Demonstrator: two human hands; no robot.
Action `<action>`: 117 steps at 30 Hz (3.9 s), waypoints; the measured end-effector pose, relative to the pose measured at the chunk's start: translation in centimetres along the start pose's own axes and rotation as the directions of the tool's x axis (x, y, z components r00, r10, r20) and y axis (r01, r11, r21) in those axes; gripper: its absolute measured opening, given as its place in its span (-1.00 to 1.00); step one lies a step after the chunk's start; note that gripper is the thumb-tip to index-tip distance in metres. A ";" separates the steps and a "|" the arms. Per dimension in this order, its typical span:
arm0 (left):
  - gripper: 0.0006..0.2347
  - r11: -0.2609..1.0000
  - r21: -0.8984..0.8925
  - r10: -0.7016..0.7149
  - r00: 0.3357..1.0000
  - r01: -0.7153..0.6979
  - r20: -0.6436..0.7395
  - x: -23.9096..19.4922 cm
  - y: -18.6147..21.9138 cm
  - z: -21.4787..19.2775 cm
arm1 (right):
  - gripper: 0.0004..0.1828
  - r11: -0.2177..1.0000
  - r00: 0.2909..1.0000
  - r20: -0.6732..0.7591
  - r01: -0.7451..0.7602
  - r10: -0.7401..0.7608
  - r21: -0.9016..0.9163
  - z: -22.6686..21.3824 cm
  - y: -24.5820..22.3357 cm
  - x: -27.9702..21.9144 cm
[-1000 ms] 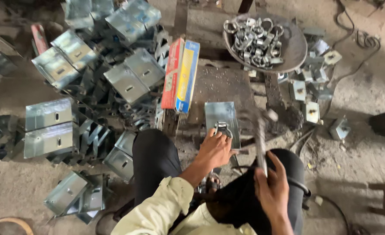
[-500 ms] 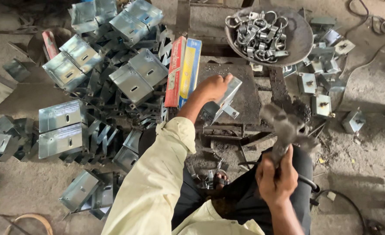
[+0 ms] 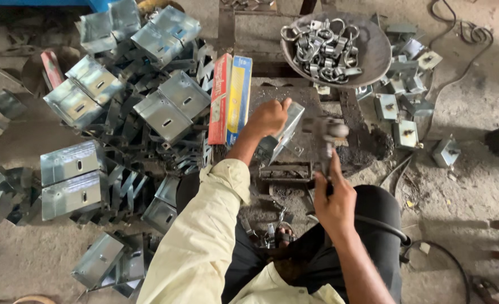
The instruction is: The person assembles and welds metal junction boxes on a fabrication floor. They place a circular ring into a metal housing, use a hammer to secure components, and then weld the pieces together with an arc welder, repeating this process for multiple units.
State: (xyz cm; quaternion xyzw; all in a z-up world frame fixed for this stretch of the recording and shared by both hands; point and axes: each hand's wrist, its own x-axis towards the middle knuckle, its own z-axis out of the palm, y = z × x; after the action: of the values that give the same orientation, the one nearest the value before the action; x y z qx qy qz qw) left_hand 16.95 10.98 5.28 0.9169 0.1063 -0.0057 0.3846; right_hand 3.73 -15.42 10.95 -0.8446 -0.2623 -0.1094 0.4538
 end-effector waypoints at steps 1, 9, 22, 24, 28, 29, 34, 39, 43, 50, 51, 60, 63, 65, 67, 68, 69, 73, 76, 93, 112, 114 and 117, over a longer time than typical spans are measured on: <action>-0.33 0.998 -0.012 -0.054 0.998 0.055 0.030 0.2 0.4 -0.5 | -0.35 0.998 0.996 0.064 0.057 -0.055 -0.039 0.6 0.5 0.4; -0.35 0.999 -0.015 -0.031 0.999 0.031 0.009 0.0 1.0 -1.5 | -0.39 0.983 0.985 0.066 -0.150 0.157 -0.101 0.1 0.7 1.4; -0.39 0.990 -0.119 -0.078 0.996 0.081 0.035 0.0 1.0 0.3 | -0.41 0.971 0.939 0.280 -0.152 0.200 -0.185 0.3 0.8 2.4; -0.40 0.994 -0.102 0.030 0.997 -0.037 -0.066 2.2 0.8 -1.3 | -0.42 0.983 0.976 0.188 -0.080 0.112 -0.168 -0.8 0.3 2.7; -0.36 0.995 -0.093 -0.034 0.999 0.035 0.006 1.6 0.2 0.5 | -0.45 0.998 0.998 0.068 0.015 -0.011 -0.054 0.0 0.1 -0.4; -0.36 0.990 -0.088 -0.110 0.993 0.113 0.042 2.3 0.6 -0.1 | -0.44 0.995 0.986 0.158 -0.035 0.049 -0.091 0.8 0.3 0.3; -0.40 0.993 0.073 0.102 0.971 -0.088 -0.216 3.6 0.1 -0.3 | -0.41 0.978 0.976 0.192 -0.068 0.106 -0.196 -0.2 0.5 2.1; -0.46 0.997 0.044 -0.072 0.993 0.068 0.090 1.8 0.6 -0.3 | -0.40 0.971 0.954 0.256 -0.101 0.157 -0.219 0.8 1.0 1.7; -0.50 0.989 -0.032 -0.144 0.989 0.145 0.036 -1.2 1.8 -3.2 | -0.35 0.846 0.848 0.292 -0.503 0.443 0.177 -0.5 1.6 2.1; -0.70 -0.235 -0.954 -0.438 0.896 -0.186 -0.066 -8.2 -3.4 3.6 | -0.36 0.405 0.646 0.480 -0.755 0.593 0.516 2.0 9.7 3.5; -0.67 0.180 -0.982 -0.463 0.885 0.053 -0.037 -9.3 -3.7 5.1 | -0.38 0.402 0.636 0.508 -0.767 0.581 0.501 2.7 11.1 4.4; -0.79 0.991 -0.133 -0.081 0.907 0.027 -0.414 -10.4 -5.3 2.4 | -0.51 0.904 0.771 0.475 -0.330 0.425 -0.272 1.9 13.3 12.3; -0.81 0.986 -0.122 0.038 0.877 -0.110 -0.479 -9.0 -4.2 1.3 | -0.60 0.930 0.932 0.197 -0.245 0.304 -0.275 -4.6 14.1 6.8; -0.70 0.983 -0.026 0.144 0.856 -0.181 -0.496 -7.3 -4.1 1.1 | -0.56 0.741 0.793 -0.018 -0.577 0.609 -0.344 -9.9 16.8 1.2; -0.56 0.954 0.151 0.299 0.797 -0.258 -0.526 -5.4 -4.1 1.5 | -0.51 0.717 0.755 -0.244 -0.655 0.609 -0.237 -14.8 20.8 -4.9; -0.62 0.964 0.136 0.265 0.817 -0.228 -0.512 -4.8 -4.1 2.0 | -0.44 0.661 0.690 -0.305 -0.721 0.657 -0.208 -16.8 22.6 -8.5; -0.67 0.971 0.127 0.240 0.832 -0.203 -0.500 -4.1 -4.0 2.3 | -0.35 0.600 0.618 -0.361 -0.780 0.698 -0.177 -18.1 24.2 -11.8; -0.81 0.917 0.282 0.394 0.747 -0.281 -0.536 -2.8 -4.1 3.2 | -0.10 0.272 0.273 0.006 -0.961 0.962 0.052 -19.0 27.1 -19.9; -0.85 0.998 0.046 0.051 0.949 -0.039 -0.310 -1.5 -4.4 4.4 | -0.17 0.110 0.147 0.104 -0.949 0.984 0.296 -17.2 27.9 -21.7; -0.81 0.925 -0.266 0.116 0.868 -0.272 -0.483 -1.8 -4.4 3.4 | -0.47 0.113 0.990 -0.001 -0.015 0.141 0.993 -18.6 27.5 -5.2; -0.93 0.939 0.176 0.332 0.645 -0.296 -0.688 -0.7 -6.4 5.0 | 0.13 0.777 0.896 -0.100 -0.315 0.433 0.545 6.4 8.3 -1.7; -0.94 0.946 0.143 0.306 0.657 -0.291 -0.689 -0.4 -6.6 5.2 | 0.15 0.801 0.917 -0.094 -0.285 0.388 0.526 7.1 8.3 -2.0; -0.93 0.955 0.107 0.270 0.666 -0.276 -0.695 0.1 -6.9 5.4 | 0.13 0.843 0.938 -0.078 -0.264 0.337 0.470 7.1 8.4 -2.2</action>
State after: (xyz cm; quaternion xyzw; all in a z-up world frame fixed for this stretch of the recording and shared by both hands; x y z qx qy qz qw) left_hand 16.02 11.84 -3.37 0.8536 0.1060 0.4013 0.3148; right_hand 6.06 -14.13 0.00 -0.7350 -0.1080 -0.0389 0.6683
